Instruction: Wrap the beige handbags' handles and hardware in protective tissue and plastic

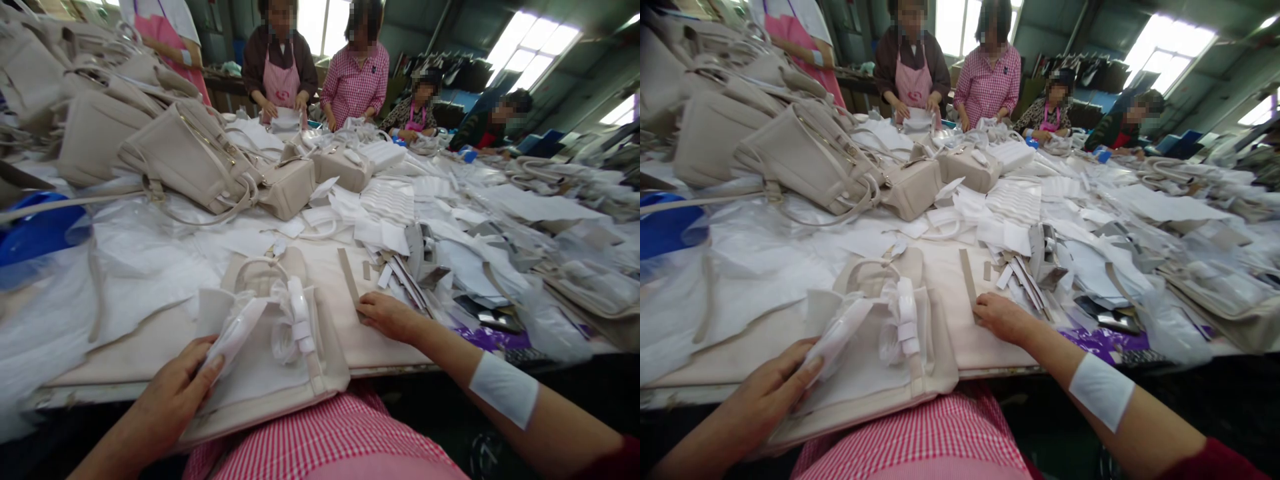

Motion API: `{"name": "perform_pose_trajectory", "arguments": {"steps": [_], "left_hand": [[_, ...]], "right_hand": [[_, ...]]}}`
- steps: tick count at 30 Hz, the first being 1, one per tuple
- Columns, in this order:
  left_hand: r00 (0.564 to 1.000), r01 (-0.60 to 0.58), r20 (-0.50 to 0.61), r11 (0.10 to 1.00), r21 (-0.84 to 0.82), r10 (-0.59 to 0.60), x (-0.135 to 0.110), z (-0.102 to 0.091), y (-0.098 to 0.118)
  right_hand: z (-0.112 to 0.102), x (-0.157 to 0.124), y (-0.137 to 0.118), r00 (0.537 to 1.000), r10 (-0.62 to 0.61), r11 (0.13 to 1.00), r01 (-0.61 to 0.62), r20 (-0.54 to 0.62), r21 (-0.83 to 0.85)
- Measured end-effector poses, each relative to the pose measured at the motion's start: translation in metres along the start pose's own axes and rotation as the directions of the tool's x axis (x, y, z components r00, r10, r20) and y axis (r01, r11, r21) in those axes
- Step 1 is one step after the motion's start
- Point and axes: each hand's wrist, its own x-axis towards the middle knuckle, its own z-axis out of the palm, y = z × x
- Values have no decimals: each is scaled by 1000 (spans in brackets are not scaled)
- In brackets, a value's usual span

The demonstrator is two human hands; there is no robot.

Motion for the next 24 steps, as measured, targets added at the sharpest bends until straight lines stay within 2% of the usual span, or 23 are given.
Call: {"name": "perform_pose_trajectory", "arguments": {"steps": [6, 11, 14, 19, 24], "left_hand": [[1000, -3, 1, 999, -38, 3, 1, 1, -2], [1000, 6, 16, 998, -70, -5, 0, 0, -3], [1000, 8, 17, 997, -78, -7, 0, -1, -4], [1000, 8, 4, 999, -48, -7, 0, -1, -2], [999, -23, -38, 998, -57, 21, 0, -2, 1]], "right_hand": [[-4, 6, 6, 996, -77, 996, 76, 38, 38], [-9, 7, 12, 999, -48, 998, 47, 24, 48], [-8, 7, 9, 1000, 13, 1000, -13, 10, 7], [5, 7, -16, 985, 168, 979, -172, -46, -106], [11, 16, -22, 932, 348, 924, -360, -104, -128]]}}
